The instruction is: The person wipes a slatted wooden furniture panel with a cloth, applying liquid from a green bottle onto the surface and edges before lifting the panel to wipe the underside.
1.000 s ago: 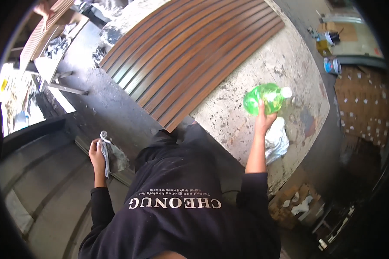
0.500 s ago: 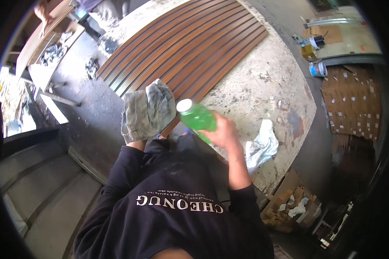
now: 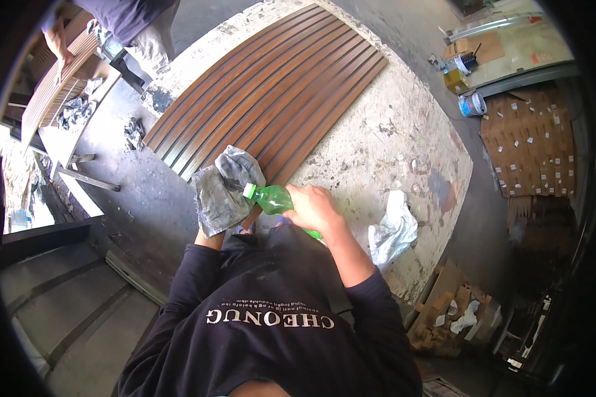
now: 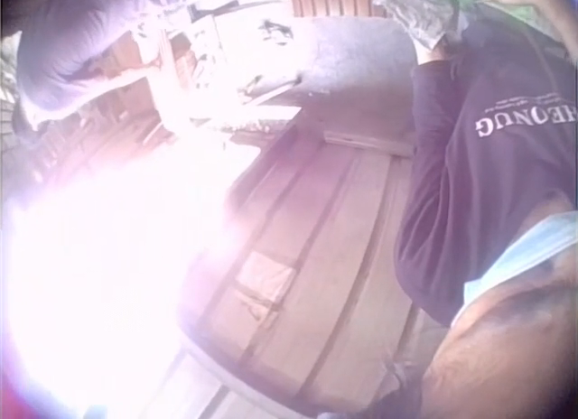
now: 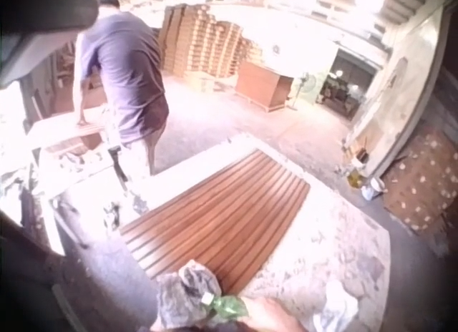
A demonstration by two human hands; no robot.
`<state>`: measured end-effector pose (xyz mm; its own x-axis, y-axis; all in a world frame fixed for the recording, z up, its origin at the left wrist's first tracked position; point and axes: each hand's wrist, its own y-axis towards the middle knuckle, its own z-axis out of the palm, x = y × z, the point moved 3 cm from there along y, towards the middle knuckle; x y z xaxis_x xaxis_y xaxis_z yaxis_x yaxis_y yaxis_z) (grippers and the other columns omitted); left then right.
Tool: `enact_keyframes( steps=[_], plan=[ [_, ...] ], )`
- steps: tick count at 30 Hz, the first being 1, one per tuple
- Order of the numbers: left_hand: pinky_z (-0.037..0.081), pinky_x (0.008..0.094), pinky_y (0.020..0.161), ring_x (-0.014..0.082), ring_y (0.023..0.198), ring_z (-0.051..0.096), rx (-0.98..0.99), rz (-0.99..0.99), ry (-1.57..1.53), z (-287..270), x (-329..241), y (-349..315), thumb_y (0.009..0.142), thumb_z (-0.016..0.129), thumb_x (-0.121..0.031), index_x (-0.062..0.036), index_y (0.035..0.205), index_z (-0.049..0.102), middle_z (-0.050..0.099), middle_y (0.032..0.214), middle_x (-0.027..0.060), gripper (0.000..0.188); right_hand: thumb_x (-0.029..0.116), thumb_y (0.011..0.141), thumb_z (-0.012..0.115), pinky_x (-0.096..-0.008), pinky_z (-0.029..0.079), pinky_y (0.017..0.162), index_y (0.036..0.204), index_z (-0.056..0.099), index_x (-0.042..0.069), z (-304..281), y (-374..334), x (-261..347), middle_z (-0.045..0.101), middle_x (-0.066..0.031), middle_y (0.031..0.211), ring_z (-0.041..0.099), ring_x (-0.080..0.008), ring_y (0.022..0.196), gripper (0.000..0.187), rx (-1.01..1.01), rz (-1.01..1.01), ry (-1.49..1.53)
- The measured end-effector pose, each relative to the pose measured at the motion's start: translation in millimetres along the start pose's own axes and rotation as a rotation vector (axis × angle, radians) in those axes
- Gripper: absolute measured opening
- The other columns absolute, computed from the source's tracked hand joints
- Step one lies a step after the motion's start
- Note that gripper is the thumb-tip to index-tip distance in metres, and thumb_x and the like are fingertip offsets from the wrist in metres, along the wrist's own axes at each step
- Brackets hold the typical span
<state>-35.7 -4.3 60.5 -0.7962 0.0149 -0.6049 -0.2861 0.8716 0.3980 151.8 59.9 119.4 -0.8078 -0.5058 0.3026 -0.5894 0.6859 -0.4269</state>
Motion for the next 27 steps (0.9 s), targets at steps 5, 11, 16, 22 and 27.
enact_keyframes(
  steps=[5,11,16,22,27],
  plan=[
    [0.036,0.0462,0.075,0.0405,0.08,0.043,-0.01,-0.02,0.018,0.7,-4.9,1.3,0.066,0.057,-0.018,0.0079,0.102,0.041,0.042,0.087,0.0239,0.046,0.024,0.071,0.071,-0.0436,0.05,0.077,0.107,0.056,0.005,-2.8,-0.6,-1.4,0.065,-0.0199,0.085,0.063,-0.0375,0.083,0.044,0.023,0.004,-0.009],
    [0.034,0.0444,0.071,0.0382,0.079,0.043,-0.094,0.016,0.038,-2.7,-17.8,25.0,0.061,0.063,-0.023,0.0021,0.091,0.044,0.042,0.082,0.0204,0.044,0.024,0.07,0.072,-0.0436,0.05,0.074,0.106,0.056,0.004,-12.0,-1.1,-8.1,0.065,-0.0187,0.084,0.063,-0.0374,0.081,0.044,-0.063,0.062,0.001],
    [0.041,0.0426,0.083,0.0346,0.092,0.051,-0.133,0.224,0.173,-6.8,-20.7,38.7,0.079,0.057,-0.019,0.008,0.102,0.046,0.051,0.096,0.0231,0.038,0.025,0.071,0.074,-0.0383,0.055,0.069,0.109,0.057,0.008,-4.1,0.7,-54.8,0.068,-0.014,0.086,0.068,-0.0293,0.077,0.045,-0.454,0.046,0.27],
    [0.043,0.0413,0.072,0.0319,0.086,0.055,0.248,0.128,-0.082,38.4,13.2,-39.2,0.076,0.066,-0.024,-0.0092,0.101,0.058,0.058,0.092,0.0123,0.03,0.015,0.073,0.073,-0.0352,0.053,0.076,0.114,0.057,0.007,10.4,2.9,-137.1,0.068,-0.0109,0.096,0.067,-0.0253,0.089,0.045,-0.918,0.143,0.507],
    [0.041,0.0388,0.072,0.0271,0.084,0.052,0.382,0.278,0.141,55.2,-19.3,-31.9,0.075,0.064,-0.035,-0.0086,0.09,0.054,0.049,0.086,0.0087,0.032,0.009,0.075,0.073,-0.033,0.048,0.077,0.108,0.059,0.003,52.0,3.9,-206.8,0.067,-0.0102,0.091,0.064,-0.0223,0.083,0.036,-1.266,0.177,0.747]
  ],
)
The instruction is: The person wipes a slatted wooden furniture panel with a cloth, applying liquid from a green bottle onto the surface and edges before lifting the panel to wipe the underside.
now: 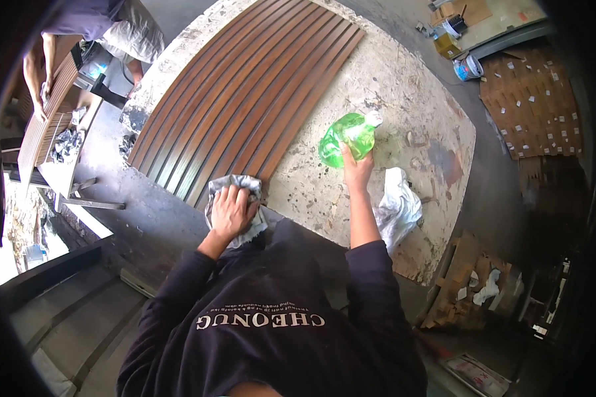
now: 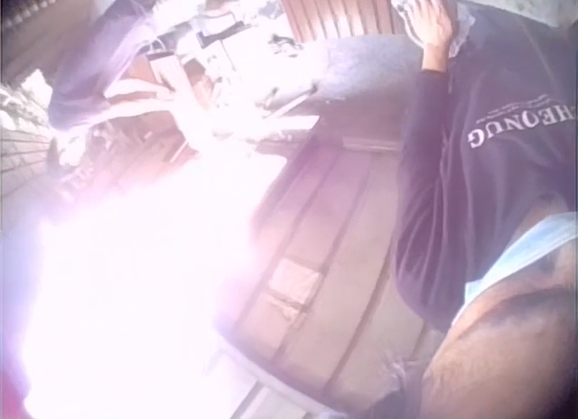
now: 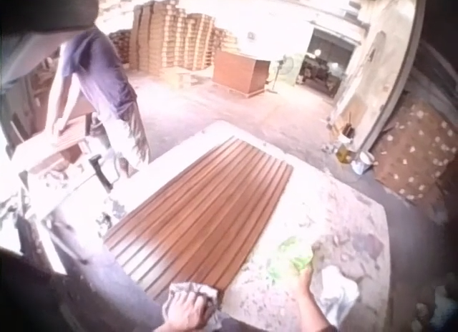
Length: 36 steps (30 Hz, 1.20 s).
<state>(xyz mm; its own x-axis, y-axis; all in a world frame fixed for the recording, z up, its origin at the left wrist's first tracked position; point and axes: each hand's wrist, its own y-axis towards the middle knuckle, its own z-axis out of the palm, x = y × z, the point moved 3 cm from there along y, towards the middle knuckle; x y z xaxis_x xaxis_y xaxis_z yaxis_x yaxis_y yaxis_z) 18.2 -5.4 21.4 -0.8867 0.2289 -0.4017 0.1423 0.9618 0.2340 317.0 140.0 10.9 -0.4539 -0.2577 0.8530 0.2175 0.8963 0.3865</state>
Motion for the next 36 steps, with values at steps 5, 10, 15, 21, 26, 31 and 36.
enact_keyframes(
  steps=[5,10,15,21,26,31,36],
  plan=[
    [0.043,0.0387,0.076,0.0283,0.085,0.054,0.023,-0.002,-0.018,2.0,-1.7,38.6,0.078,0.063,-0.039,-0.0061,0.094,0.054,0.054,0.089,0.0103,0.037,0.007,0.074,0.072,-0.0325,0.049,0.074,0.095,0.066,0.003,13.1,-14.0,23.4,0.068,-0.0098,0.091,0.064,-0.0195,0.082,0.023,0.056,-0.009,-0.092],
    [0.046,0.0373,0.067,0.0263,0.075,0.059,0.11,0.041,0.006,-5.8,7.3,-28.4,0.078,0.064,-0.041,-0.0068,0.093,0.055,0.058,0.084,0.0088,0.039,0.01,0.072,0.073,-0.0321,0.049,0.072,0.096,0.067,0.004,5.9,-8.1,18.3,0.069,-0.0098,0.088,0.066,-0.0199,0.079,0.025,0.062,-0.053,-0.108],
    [0.047,0.0388,0.07,0.0294,0.081,0.06,0.192,-0.018,-0.021,2.7,-0.4,4.0,0.08,0.063,-0.036,-0.0063,0.092,0.055,0.06,0.087,0.0121,0.033,0.012,0.073,0.073,-0.0329,0.049,0.072,0.097,0.065,0.002,9.2,-10.4,27.9,0.068,-0.0113,0.089,0.065,-0.0227,0.08,0.027,0.08,-0.038,-0.121],
    [0.044,0.0401,0.07,0.028,0.079,0.058,0.031,0.043,0.042,17.7,-4.7,46.2,0.079,0.063,-0.036,-0.0069,0.092,0.054,0.059,0.083,0.0093,0.033,0.023,0.069,0.076,-0.0343,0.051,0.069,0.098,0.064,0.005,10.5,-10.5,17.8,0.069,-0.0106,0.088,0.067,-0.0232,0.079,0.036,0.083,-0.024,-0.124],
    [0.046,0.0387,0.063,0.026,0.071,0.061,0.155,-0.031,-0.025,-7.8,2.6,-46.1,0.078,0.064,-0.037,-0.0069,0.099,0.056,0.06,0.078,0.0092,0.037,0.036,0.066,0.077,-0.038,0.051,0.072,0.104,0.06,0.007,9.2,-23.3,-5.2,0.067,-0.0118,0.091,0.066,-0.0275,0.082,0.051,0.061,0.059,-0.416],
    [0.046,0.0395,0.063,0.0287,0.07,0.059,0.095,-0.003,0.021,15.3,-10.2,22.3,0.078,0.065,-0.032,-0.0074,0.088,0.052,0.06,0.076,0.0107,0.029,0.035,0.068,0.075,-0.0369,0.051,0.074,0.109,0.058,0.006,9.8,-20.7,6.8,0.066,-0.0113,0.095,0.065,-0.0269,0.087,0.053,0.098,0.083,-0.27],
    [0.044,0.0407,0.064,0.0299,0.07,0.057,-0.135,0.03,0.0,22.5,-18.6,80.6,0.079,0.064,-0.03,-0.0069,0.081,0.051,0.058,0.072,0.0109,0.027,0.045,0.072,0.069,-0.0415,0.05,0.067,0.099,0.061,0.006,17.6,-16.1,10.6,0.065,-0.0142,0.087,0.063,-0.0339,0.075,0.047,-0.018,-0.08,-0.154]
  ],
)
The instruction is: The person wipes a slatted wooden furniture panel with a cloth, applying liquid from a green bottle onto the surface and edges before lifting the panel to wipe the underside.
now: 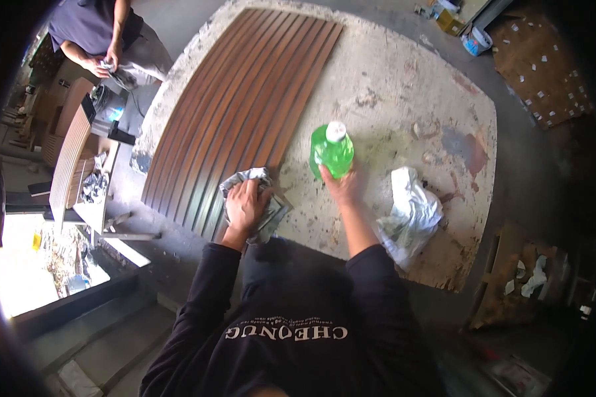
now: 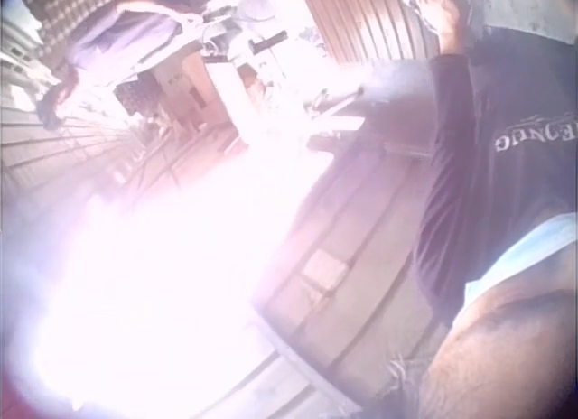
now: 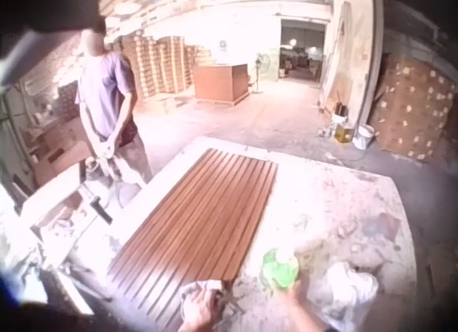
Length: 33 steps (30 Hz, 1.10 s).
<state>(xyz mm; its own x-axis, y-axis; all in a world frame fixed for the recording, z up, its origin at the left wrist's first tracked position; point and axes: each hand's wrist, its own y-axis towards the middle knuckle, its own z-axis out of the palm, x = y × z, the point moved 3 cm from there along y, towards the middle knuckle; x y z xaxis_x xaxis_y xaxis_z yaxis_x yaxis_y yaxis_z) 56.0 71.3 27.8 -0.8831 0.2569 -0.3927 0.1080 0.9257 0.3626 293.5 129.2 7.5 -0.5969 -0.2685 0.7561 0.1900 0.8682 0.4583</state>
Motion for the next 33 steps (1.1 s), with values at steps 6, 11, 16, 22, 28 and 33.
enact_keyframes(
  steps=[6,11,16,22,28,33],
  plan=[
    [0.045,0.038,0.061,0.0278,0.068,0.058,0.062,-0.138,0.073,-44.8,16.1,-129.0,0.077,0.068,-0.028,-0.0062,0.086,0.055,0.058,0.069,0.0098,0.027,0.043,0.074,0.068,-0.0376,0.052,0.069,0.102,0.061,0.006,-8.7,2.8,-6.2,0.067,-0.0113,0.092,0.066,-0.0275,0.079,0.046,0.024,-0.039,0.017],
    [0.046,0.0394,0.059,0.0288,0.065,0.06,0.226,-0.322,0.096,-43.6,13.0,-118.9,0.078,0.067,-0.027,-0.0051,0.09,0.055,0.06,0.071,0.013,0.028,0.052,0.07,0.069,-0.0364,0.054,0.07,0.107,0.059,0.007,0.6,0.2,-21.5,0.066,-0.0098,0.093,0.067,-0.0251,0.082,0.059,0.035,-0.038,-0.066],
    [0.048,0.0397,0.062,0.03,0.068,0.062,0.153,-0.253,0.057,-22.4,-0.2,-56.4,0.081,0.064,-0.03,-0.0065,0.087,0.053,0.063,0.071,0.013,0.026,0.048,0.069,0.072,-0.0376,0.053,0.072,0.108,0.059,0.006,-0.7,-3.0,-26.9,0.066,-0.0114,0.093,0.066,-0.027,0.082,0.059,0.03,-0.006,-0.033],
    [0.046,0.0402,0.059,0.0286,0.067,0.06,0.114,-0.125,0.06,-24.6,5.1,-63.3,0.08,0.064,-0.032,-0.0073,0.087,0.054,0.06,0.069,0.0103,0.028,0.034,0.078,0.07,-0.0432,0.038,0.095,0.122,0.043,-0.002,-3.7,-14.4,-0.8,0.052,-0.0216,0.113,0.05,-0.0351,0.107,0.064,0.002,0.094,-0.059],
    [0.047,0.0387,0.065,0.0291,0.073,0.061,0.295,-0.168,-0.034,-41.8,9.1,-77.8,0.081,0.064,-0.033,-0.0046,0.091,0.055,0.062,0.08,0.012,0.031,0.026,0.077,0.07,-0.0349,0.045,0.076,0.105,0.047,0.001,-12.0,-101.5,44.3,0.054,-0.0085,0.092,0.054,-0.0237,0.084,0.044,0.064,0.062,-0.017],
    [0.045,0.0402,0.061,0.0292,0.065,0.059,0.075,-0.022,-0.083,-7.0,9.8,18.3,0.081,0.063,-0.03,-0.0068,0.081,0.052,0.06,0.071,0.012,0.026,0.012,0.082,0.063,-0.0324,0.047,0.074,0.104,0.053,0.002,45.4,-55.4,83.6,0.057,-0.0112,0.093,0.058,-0.0235,0.084,0.025,0.261,-0.015,0.24]
  ],
)
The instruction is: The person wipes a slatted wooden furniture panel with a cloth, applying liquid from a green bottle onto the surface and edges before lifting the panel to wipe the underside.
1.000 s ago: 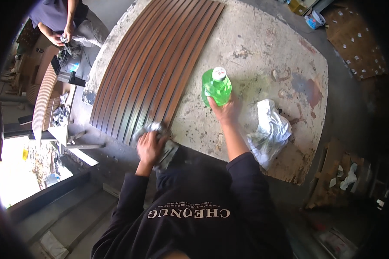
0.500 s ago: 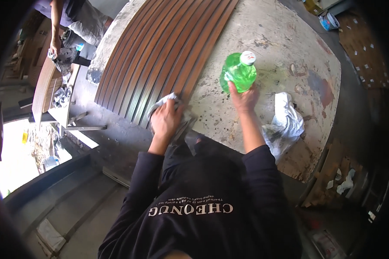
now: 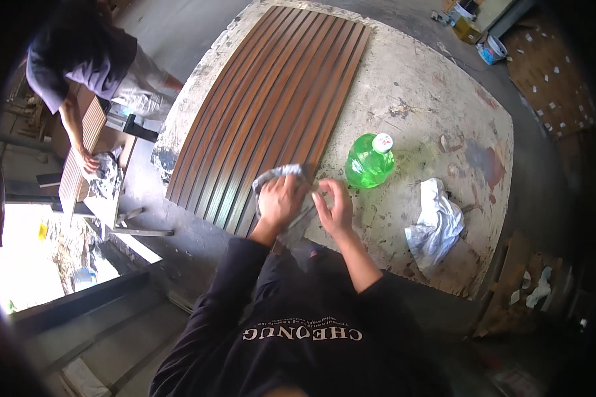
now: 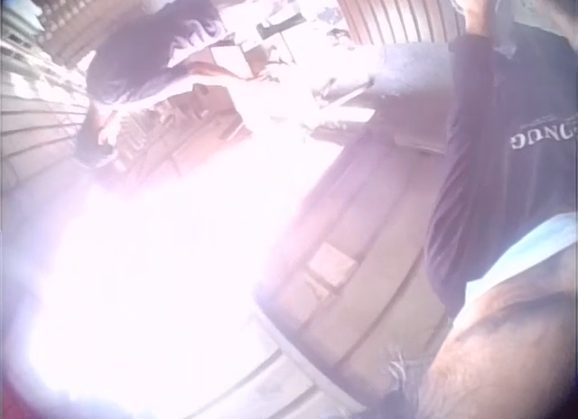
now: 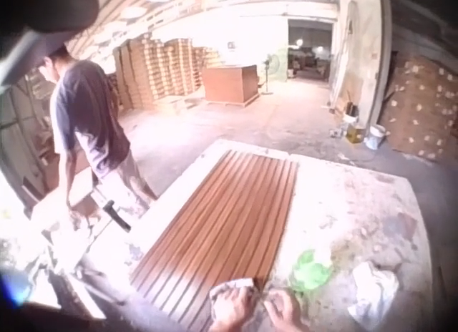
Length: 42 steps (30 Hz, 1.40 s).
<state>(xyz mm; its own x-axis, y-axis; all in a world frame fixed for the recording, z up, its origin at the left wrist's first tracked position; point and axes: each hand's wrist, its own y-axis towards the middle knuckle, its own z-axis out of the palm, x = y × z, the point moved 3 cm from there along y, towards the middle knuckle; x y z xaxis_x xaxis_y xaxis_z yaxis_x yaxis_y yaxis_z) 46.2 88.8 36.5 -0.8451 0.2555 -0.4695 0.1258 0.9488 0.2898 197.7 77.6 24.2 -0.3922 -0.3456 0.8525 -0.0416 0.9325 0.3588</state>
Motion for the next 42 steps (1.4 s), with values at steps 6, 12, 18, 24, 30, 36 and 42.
enact_keyframes(
  steps=[6,12,18,24,30,36,42],
  plan=[
    [0.046,0.0388,0.06,0.0268,0.065,0.06,0.039,0.018,0.091,-8.0,5.8,-74.5,0.079,0.065,-0.032,-0.0079,0.09,0.057,0.06,0.069,0.0084,0.027,0.017,0.083,0.061,-0.0413,0.042,0.089,0.111,0.049,0.004,15.6,67.9,-23.7,0.052,-0.0167,0.111,0.051,-0.0346,0.104,0.034,0.009,-0.23,-0.173],
    [0.046,0.0398,0.058,0.0256,0.065,0.06,0.203,-0.146,0.064,-41.6,6.4,-120.8,0.078,0.065,-0.029,-0.009,0.08,0.056,0.06,0.072,0.0084,0.023,0.017,0.084,0.056,-0.0475,0.031,0.103,0.122,0.042,0.007,32.1,69.0,-34.7,0.041,-0.0171,0.13,0.038,-0.0382,0.122,0.042,0.09,-0.132,-0.531],
    [0.045,0.0388,0.055,0.0283,0.059,0.058,0.012,0.061,0.035,9.4,18.8,-11.2,0.08,0.065,-0.028,-0.0066,0.083,0.055,0.057,0.066,0.0095,0.024,0.01,0.082,0.054,-0.0474,0.03,0.104,0.128,0.039,0.007,33.5,71.6,-45.9,0.041,-0.0155,0.133,0.037,-0.0373,0.125,0.049,0.095,-0.099,-0.483],
    [0.045,0.0406,0.062,0.0303,0.067,0.058,-0.195,-0.011,0.087,15.9,45.2,76.5,0.083,0.06,-0.028,-0.0069,0.078,0.051,0.057,0.069,0.0122,0.024,0.008,0.078,0.054,-0.0476,0.029,0.105,0.131,0.035,0.002,35.7,73.7,-37.3,0.036,-0.0206,0.137,0.034,-0.0378,0.127,0.057,0.122,-0.107,-0.413],
    [0.045,0.0403,0.059,0.0309,0.064,0.058,0.006,-0.126,0.161,-24.4,52.1,-85.1,0.077,0.067,-0.025,-0.0055,0.089,0.056,0.058,0.07,0.0115,0.026,0.017,0.086,0.044,-0.0475,0.018,0.111,0.143,0.014,-0.002,32.7,71.0,-47.2,0.014,-0.0255,0.148,0.019,-0.0386,0.137,0.067,0.185,0.042,-0.575],
    [0.046,0.0377,0.056,0.0291,0.059,0.057,0.047,-0.088,0.094,-14.9,53.5,-8.5,0.079,0.064,-0.023,-0.0034,0.088,0.056,0.058,0.066,0.0124,0.023,0.017,0.085,0.043,-0.0493,0.017,0.111,0.141,0.016,-0.007,33.1,76.5,-42.1,0.013,-0.0295,0.146,0.018,-0.0402,0.136,0.066,0.284,0.063,-0.608],
    [0.048,0.0434,0.059,0.0342,0.064,0.061,-0.13,-0.094,0.071,59.5,66.1,179.3,0.083,0.06,-0.035,-0.0053,0.097,0.055,0.062,0.071,0.0184,0.034,0.018,0.082,0.045,-0.054,0.024,0.106,0.137,0.025,-0.009,28.1,80.1,-39.3,0.015,-0.0309,0.145,0.023,-0.0445,0.133,0.064,0.298,0.054,-0.588]
  ],
)
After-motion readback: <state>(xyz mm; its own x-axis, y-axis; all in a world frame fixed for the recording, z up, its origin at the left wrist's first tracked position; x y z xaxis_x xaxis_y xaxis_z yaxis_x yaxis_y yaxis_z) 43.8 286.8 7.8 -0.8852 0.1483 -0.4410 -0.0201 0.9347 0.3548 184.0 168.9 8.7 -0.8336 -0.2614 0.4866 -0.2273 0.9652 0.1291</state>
